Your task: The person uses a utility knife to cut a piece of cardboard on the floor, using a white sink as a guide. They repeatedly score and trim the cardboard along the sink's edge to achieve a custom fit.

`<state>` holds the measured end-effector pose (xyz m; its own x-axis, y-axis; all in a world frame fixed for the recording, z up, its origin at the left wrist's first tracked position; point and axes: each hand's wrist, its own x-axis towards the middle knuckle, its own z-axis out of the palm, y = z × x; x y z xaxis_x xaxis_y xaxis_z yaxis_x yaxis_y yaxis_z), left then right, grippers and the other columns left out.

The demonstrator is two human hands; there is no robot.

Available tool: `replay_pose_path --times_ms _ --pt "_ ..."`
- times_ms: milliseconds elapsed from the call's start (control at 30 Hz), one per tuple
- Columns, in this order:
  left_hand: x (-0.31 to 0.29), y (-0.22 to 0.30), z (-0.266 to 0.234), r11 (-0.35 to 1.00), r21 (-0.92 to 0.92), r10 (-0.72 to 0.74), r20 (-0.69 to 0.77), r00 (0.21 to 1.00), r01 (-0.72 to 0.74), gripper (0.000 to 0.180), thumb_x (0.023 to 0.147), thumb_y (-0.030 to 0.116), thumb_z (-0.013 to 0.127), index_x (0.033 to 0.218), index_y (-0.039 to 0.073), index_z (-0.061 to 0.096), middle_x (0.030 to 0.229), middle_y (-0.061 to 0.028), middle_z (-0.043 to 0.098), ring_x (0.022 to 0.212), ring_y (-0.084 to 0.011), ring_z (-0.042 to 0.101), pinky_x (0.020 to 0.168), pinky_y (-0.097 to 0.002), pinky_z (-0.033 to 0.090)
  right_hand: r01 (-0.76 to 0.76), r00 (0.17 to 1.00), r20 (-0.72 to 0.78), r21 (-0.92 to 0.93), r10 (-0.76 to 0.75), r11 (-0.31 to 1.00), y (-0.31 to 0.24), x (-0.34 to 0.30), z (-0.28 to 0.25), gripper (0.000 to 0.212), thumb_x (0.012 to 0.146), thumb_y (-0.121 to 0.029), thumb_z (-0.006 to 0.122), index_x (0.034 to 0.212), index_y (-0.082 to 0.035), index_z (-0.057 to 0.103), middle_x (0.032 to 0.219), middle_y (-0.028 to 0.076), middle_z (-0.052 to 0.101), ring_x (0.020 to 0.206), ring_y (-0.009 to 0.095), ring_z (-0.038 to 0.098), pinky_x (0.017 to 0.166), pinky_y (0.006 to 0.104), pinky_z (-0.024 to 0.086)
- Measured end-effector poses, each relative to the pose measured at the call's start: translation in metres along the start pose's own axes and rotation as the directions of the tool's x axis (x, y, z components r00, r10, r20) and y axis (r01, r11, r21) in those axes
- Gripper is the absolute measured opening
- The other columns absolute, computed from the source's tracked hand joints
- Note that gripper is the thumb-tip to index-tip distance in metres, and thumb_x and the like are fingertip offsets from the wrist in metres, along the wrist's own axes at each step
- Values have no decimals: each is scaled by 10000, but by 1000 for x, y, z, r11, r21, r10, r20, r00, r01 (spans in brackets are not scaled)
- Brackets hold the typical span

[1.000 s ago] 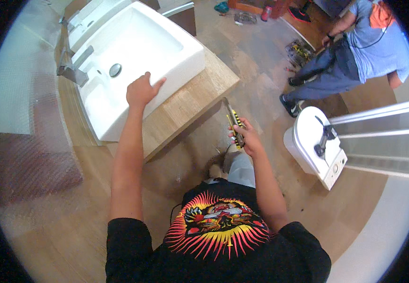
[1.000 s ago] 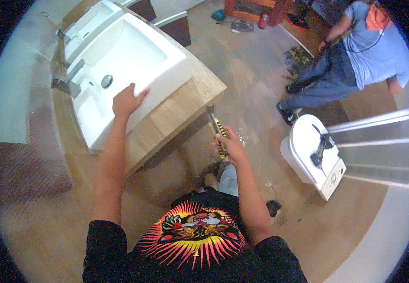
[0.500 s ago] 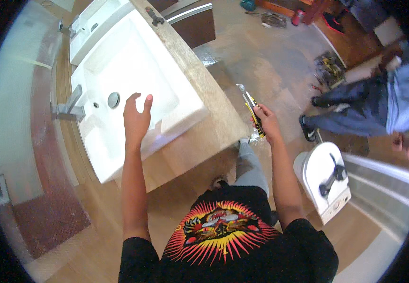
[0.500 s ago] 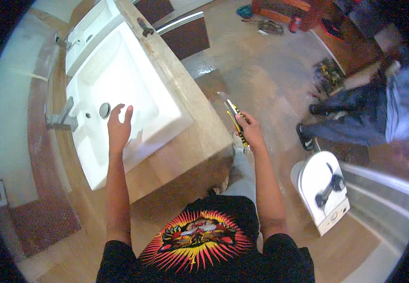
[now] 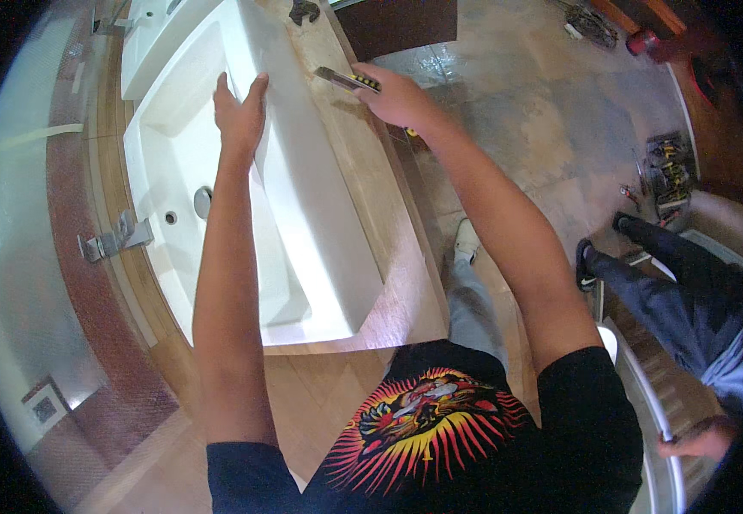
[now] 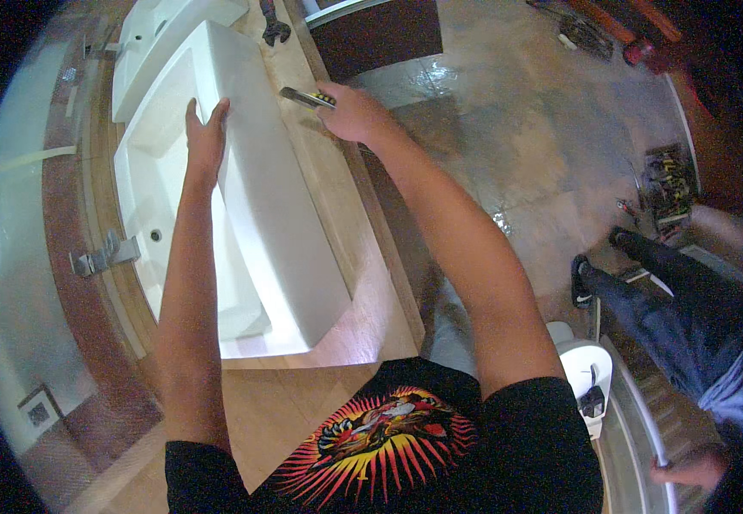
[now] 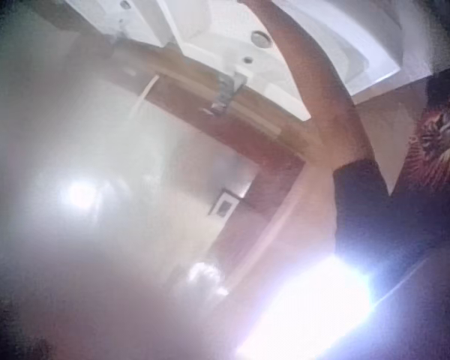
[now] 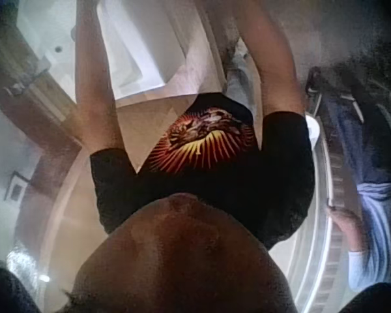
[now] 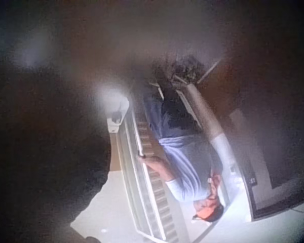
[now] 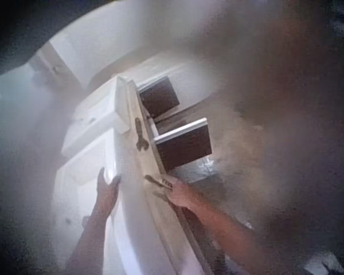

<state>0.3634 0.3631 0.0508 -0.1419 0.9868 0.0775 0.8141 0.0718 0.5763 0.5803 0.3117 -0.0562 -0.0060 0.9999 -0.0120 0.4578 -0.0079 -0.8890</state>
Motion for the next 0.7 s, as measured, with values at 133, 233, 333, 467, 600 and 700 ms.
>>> replay_pose_path --times_ms 133,233,333,467,600,700 --pt "3 8 7 995 84 -54 16 998 52 741 886 417 557 1469 60 269 1481 -251 283 1347 -410 322 1087 -524 277 -78 993 71 -165 91 983 -17 72 -2 395 851 -308 595 1202 -128 623 1154 172 641 1042 347 631 899 465 498" --pt "5 4 4 976 217 -14 8 1000 12 704 905 425 514 1486 128 252 1513 -230 237 1375 -414 268 1071 -597 251 -102 994 17 -292 112 951 -21 110 15 361 837 -272 580 1124 -72 669 1120 189 654 1023 342 647 874 472 515" --pt "1 12 4 965 255 -59 16 998 52 708 910 451 487 1492 138 235 1521 -216 230 1388 -407 243 1068 -614 239 -73 994 43 -391 97 918 -20 138 18 336 833 -230 563 1090 -49 682 1096 182 668 1017 345 653 853 479 524" --pt "-1 17 -1 944 309 -126 23 992 113 715 917 468 457 1496 127 214 1521 -204 239 1390 -397 244 1069 -605 239 -68 989 83 -457 119 887 -40 154 22 325 821 -183 551 1080 -44 688 1098 173 671 1020 337 656 828 476 533" --pt "4 10 -5 950 301 -93 36 995 78 707 921 459 448 1492 111 219 1513 -202 257 1381 -396 262 1064 -592 254 -34 990 101 -514 100 857 -36 175 39 331 812 -194 561 1086 -61 692 1092 152 680 1004 319 666 804 492 536" --pt "9 3 -9 955 290 -77 41 996 62 703 923 455 444 1486 94 226 1503 -198 281 1368 -399 282 1060 -583 264 4 989 120 -590 82 807 -34 180 46 332 812 -205 563 1087 -73 695 1090 134 684 995 308 670 783 510 538"
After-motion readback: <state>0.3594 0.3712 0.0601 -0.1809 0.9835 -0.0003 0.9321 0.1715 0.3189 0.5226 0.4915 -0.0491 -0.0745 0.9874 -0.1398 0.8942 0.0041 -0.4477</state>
